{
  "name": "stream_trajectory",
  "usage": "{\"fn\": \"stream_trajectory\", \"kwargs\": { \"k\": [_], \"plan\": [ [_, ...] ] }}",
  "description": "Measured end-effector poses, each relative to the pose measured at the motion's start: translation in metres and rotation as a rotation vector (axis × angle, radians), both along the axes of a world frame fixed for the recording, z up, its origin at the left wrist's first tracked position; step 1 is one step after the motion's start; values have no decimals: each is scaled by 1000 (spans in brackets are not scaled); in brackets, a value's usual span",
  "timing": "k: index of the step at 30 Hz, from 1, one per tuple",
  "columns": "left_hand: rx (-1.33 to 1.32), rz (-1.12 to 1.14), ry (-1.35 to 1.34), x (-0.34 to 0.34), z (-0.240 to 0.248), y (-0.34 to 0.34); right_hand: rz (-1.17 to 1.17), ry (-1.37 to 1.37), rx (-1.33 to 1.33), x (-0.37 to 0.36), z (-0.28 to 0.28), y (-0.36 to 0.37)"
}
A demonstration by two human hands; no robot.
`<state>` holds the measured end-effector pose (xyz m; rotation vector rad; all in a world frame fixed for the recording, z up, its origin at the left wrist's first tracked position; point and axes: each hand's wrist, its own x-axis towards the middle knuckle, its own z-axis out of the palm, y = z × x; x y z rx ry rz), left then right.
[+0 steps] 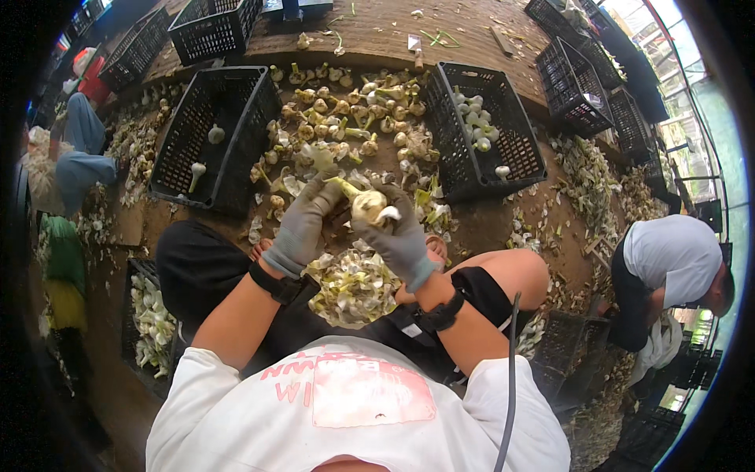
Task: The person picks up garlic bulbs from a pile, peels away the outer layers, and snaps off the stems by hand. They place the cleaned garlic into a plastic crate and repeat the process with more bulbs.
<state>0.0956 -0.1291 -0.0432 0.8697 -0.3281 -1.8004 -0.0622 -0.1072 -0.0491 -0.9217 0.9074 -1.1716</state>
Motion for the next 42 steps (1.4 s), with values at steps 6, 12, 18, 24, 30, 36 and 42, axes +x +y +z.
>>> {"fn": "stream_trajectory", "kwargs": {
  "k": [6, 12, 18, 24, 30, 36, 42],
  "plan": [
    [-133, -186, 39, 7, -4, 4, -100, 819, -858, 0, 0, -10],
    [-151, -200, -76, 9, 0, 2, -144, 864, -959, 0, -5, -7],
    [-140, -142, -92, 6, 5, 2, -218, 825, -1001, -3, -15, -12],
    [-545, -84, -884, 5, -17, 0, 58, -125, -173, 2, -17, -6],
    [-835, 139, -1097, 0, 6, 8, 196, -632, 332, -12, -4, -16],
    [-658, -334, -593, -2, -12, 16, 73, -230, 355, -12, -6, -20],
    [-478, -19, -375, 18, -30, -11, 413, -453, 284, -20, 1, -18]
  ]
}}
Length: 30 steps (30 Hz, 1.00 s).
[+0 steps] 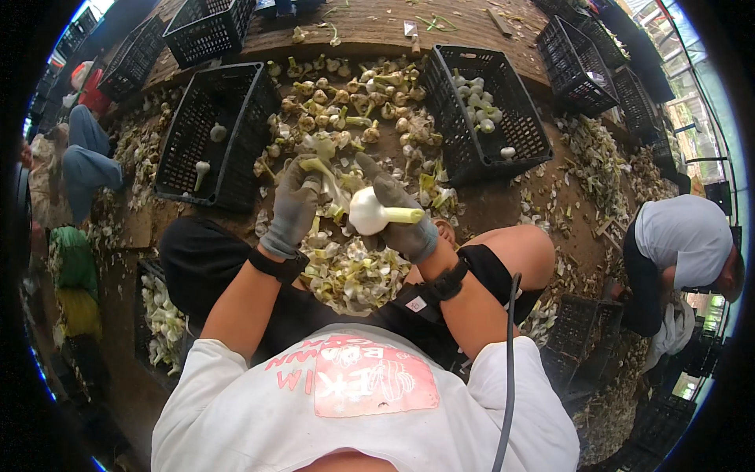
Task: The person picks up garlic bulbs from a pile, peels away the outer layers, and snaps off the stems by hand. They place the cleaned garlic into a plastic crate and repeat the process with more bulbs.
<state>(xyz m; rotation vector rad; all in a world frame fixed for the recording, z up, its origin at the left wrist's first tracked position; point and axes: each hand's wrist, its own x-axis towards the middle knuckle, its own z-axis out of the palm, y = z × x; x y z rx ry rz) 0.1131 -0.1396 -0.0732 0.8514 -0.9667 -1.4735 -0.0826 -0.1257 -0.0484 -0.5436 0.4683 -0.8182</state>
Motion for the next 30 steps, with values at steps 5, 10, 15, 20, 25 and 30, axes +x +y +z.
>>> {"fn": "stream_trajectory", "kwargs": {
  "k": [5, 10, 15, 20, 25, 30],
  "plan": [
    [141, -89, -825, 17, -2, -13, 187, -277, -3, -1, 5, 7],
    [-233, -168, -1566, 2, 2, 9, -307, 275, -60, 7, 2, 3],
    [-473, -54, -711, -17, 13, 14, -466, 361, -104, 7, -28, -2],
    [104, -4, -37, -8, 13, 8, -238, 124, 136, 3, 2, -1],
    [-74, -126, 71, -8, 22, 5, -33, -57, 205, -1, -1, 0],
    [417, -129, 233, -9, 24, 6, -469, 765, -680, 12, -18, 2]
  ]
}}
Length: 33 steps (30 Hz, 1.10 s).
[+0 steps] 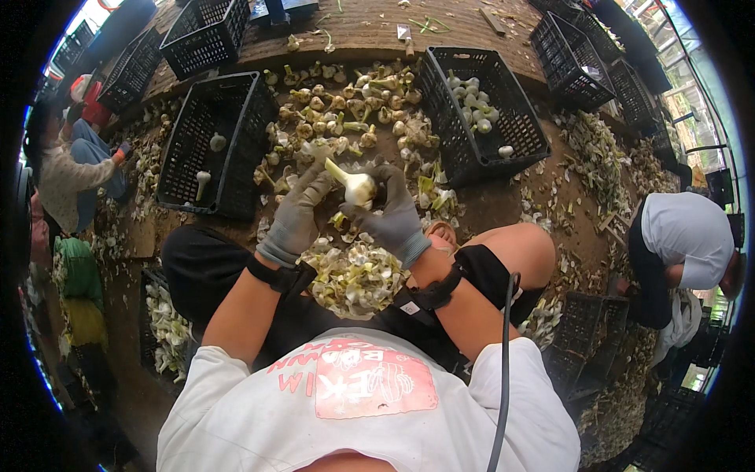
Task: The person picks up garlic bulbs from a pile, peels away the outer layers, and snaps off the stems by hand. They place the cleaned garlic into a plastic crate and repeat the process with more bulbs.
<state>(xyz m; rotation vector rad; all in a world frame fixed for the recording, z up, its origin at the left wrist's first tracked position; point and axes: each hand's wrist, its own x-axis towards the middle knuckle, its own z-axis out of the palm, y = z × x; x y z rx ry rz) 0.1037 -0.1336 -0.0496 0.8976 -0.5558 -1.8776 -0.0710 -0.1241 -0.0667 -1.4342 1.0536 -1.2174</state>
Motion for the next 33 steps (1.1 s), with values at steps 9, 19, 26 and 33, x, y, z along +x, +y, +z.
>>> {"fn": "stream_trajectory", "kwargs": {
  "k": [9, 19, 26, 33],
  "plan": [
    [-106, -127, 53, 2, -3, 3, -134, 542, -728, 3, 6, 5],
    [-88, -18, -87, -1, -2, 9, -105, 364, -614, 4, 3, 2],
    [-478, 169, -469, -8, -12, 14, 80, -415, 22, 8, 7, 7],
    [-833, -174, -657, -4, 15, 20, 201, -561, 577, -13, 5, -1]
  ]
}}
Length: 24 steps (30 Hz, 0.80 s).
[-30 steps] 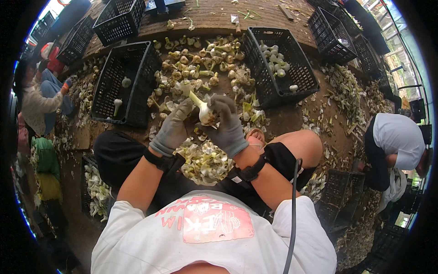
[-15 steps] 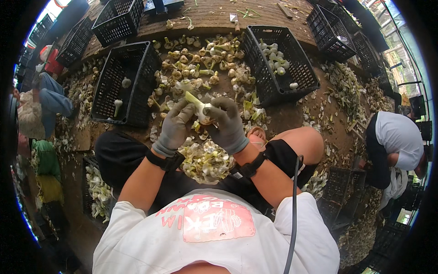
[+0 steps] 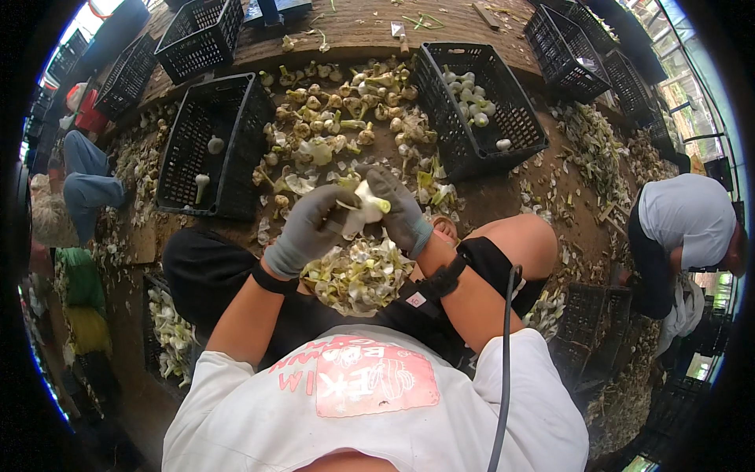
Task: The person picks up garlic bulbs from a pile, peels away the outer layers, and snaps off the stems by hand. They place the cleaned garlic into a plastic crate and repeat the process with more bulbs.
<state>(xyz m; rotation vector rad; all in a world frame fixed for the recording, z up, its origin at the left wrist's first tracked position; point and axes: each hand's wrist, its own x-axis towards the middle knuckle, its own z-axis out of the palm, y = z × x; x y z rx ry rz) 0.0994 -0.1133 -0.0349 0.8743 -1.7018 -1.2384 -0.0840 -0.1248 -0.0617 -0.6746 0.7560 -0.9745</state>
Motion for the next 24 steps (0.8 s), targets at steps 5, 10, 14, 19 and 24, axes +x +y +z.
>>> {"fn": "stream_trajectory", "kwargs": {
  "k": [5, 10, 14, 19, 24],
  "plan": [
    [380, 157, 106, 11, -20, -21, 312, -104, -134, 4, 6, 10],
    [305, 285, -301, 4, -21, -17, 386, -82, -108, -1, 11, 14],
    [153, 279, -946, 13, -43, -27, 454, -144, -185, -3, 33, 15],
    [511, -87, -129, 25, -48, -19, 219, -93, -117, -2, 18, 7],
    [732, -244, 307, 18, -13, -16, 171, -139, -60, -10, 11, 4]
  ]
}}
